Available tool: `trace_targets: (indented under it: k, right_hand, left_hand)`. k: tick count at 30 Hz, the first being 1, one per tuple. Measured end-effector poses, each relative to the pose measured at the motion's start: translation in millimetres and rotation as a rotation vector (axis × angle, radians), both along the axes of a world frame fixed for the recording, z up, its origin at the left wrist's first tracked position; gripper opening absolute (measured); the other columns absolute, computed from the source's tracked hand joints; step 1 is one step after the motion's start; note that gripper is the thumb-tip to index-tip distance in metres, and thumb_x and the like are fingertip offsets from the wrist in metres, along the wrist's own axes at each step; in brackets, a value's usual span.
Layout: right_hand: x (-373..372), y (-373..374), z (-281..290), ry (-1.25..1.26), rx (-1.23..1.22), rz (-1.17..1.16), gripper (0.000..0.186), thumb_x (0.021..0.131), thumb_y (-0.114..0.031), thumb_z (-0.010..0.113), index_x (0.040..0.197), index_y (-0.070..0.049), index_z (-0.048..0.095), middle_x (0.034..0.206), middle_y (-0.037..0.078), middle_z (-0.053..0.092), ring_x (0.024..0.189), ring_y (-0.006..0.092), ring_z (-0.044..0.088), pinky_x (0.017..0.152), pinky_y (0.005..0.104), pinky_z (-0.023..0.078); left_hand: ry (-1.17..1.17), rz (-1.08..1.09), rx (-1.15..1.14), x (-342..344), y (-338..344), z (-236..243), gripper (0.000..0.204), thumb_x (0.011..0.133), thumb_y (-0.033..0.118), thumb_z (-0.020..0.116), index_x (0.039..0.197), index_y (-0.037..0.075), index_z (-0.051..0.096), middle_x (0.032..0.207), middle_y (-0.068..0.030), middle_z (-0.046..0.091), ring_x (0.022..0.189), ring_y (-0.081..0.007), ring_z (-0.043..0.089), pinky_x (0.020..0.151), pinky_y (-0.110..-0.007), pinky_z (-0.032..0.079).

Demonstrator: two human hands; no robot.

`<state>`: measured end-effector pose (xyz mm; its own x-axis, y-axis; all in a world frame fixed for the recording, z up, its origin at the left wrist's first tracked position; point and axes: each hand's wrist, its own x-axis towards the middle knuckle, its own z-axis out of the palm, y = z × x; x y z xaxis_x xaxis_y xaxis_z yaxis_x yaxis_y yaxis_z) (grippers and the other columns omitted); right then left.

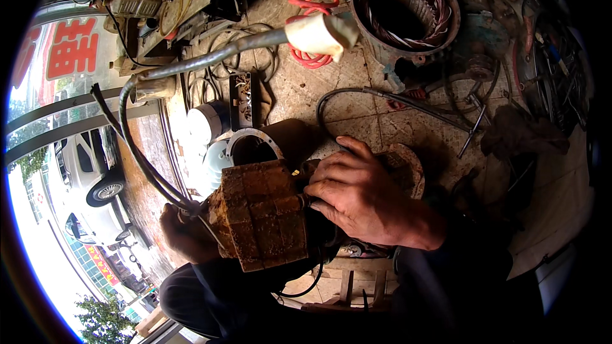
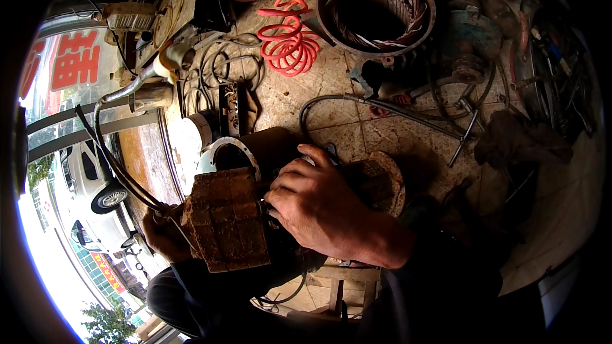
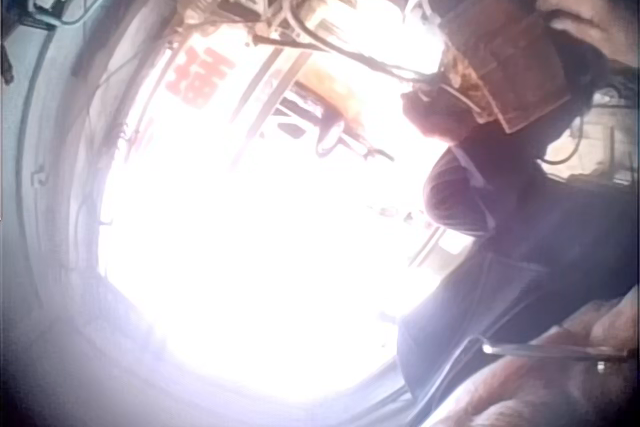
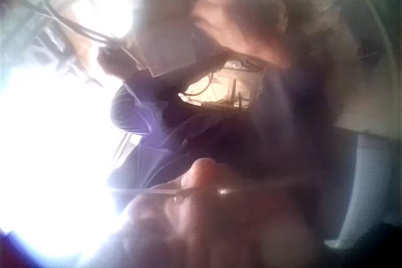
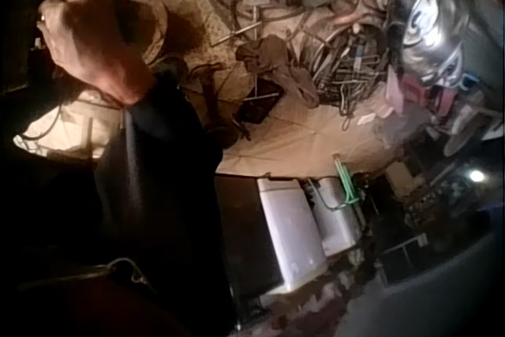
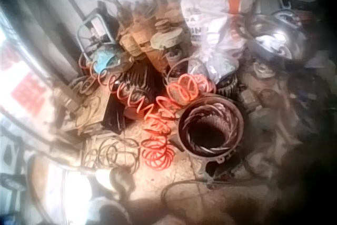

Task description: The person uses a screwdriver to work on a rusty mechanical component clamped in a vise. They then pick up a red container filled with small metal rings and examine the contents by hand.

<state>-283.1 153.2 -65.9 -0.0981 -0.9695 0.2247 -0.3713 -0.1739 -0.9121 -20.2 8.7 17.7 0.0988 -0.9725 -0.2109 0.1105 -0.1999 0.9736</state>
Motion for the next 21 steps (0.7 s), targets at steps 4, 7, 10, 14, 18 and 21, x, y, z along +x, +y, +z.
trace_targets:
  k: [4,7,10,14,18,21]
  right_hand:
    - [-1,0,1,0.003,0.024,0.02,0.017,0.077,-0.012,0.077,0.092,-0.006,0.071,0.092,0.006,0.068,0.103,0.0203,0.062,0.111,0.0494,0.03]
    - [1,-3,3,0.0,0.023,0.035,0.017,0.075,-0.011,0.078,0.089,-0.006,0.071,0.09,0.006,0.068,0.101,0.0198,0.062,0.111,0.0501,0.03]
    - [5,0,4,0.098,0.006,-0.044,0.017,0.073,-0.01,0.079,0.087,-0.006,0.07,0.089,0.005,0.067,0.098,0.0192,0.062,0.11,0.0506,0.031]
    - [5,-2,2,-0.012,0.009,-0.07,0.012,0.076,-0.009,0.073,0.085,-0.004,0.068,0.086,0.006,0.065,0.095,0.021,0.062,0.108,0.0516,0.033]
    - [-2,1,1,0.028,-0.006,0.001,0.014,0.078,-0.011,0.073,0.09,-0.004,0.07,0.091,0.006,0.067,0.099,0.0204,0.06,0.109,0.0514,0.032]
    - [-2,1,-1,0.023,-0.024,0.004,0.014,0.078,-0.01,0.071,0.09,-0.003,0.07,0.09,0.006,0.067,0.098,0.0207,0.06,0.108,0.0522,0.032]
  left_hand:
    - [0.006,0.021,0.004,-4,0,0,0.028,0.097,0.028,0.05,0.085,0.005,0.06,0.074,-0.0042,0.06,0.07,-0.0193,0.059,0.08,-0.04,0.051]
    - [-0.015,0.043,-0.002,-1,2,3,0.028,0.097,0.028,0.05,0.084,0.005,0.06,0.073,-0.0042,0.06,0.07,-0.0194,0.059,0.08,-0.04,0.051]
    - [-0.025,0.044,-0.004,3,-1,-2,0.025,0.095,0.03,0.053,0.088,0.006,0.058,0.078,-0.007,0.061,0.071,-0.0198,0.06,0.074,-0.038,0.052]
    - [0.0,0.052,0.001,3,-2,-5,0.024,0.094,0.031,0.055,0.091,0.007,0.056,0.08,-0.0076,0.06,0.072,-0.019,0.059,0.07,-0.035,0.052]
    - [-0.008,0.043,-0.014,9,-4,-6,0.023,0.094,0.03,0.055,0.091,0.007,0.056,0.078,-0.0065,0.058,0.07,-0.0174,0.058,0.067,-0.033,0.05]
    - [-0.031,0.082,-0.006,4,-3,-6,0.022,0.094,0.029,0.055,0.091,0.007,0.055,0.078,-0.0059,0.057,0.07,-0.0166,0.057,0.066,-0.032,0.049]
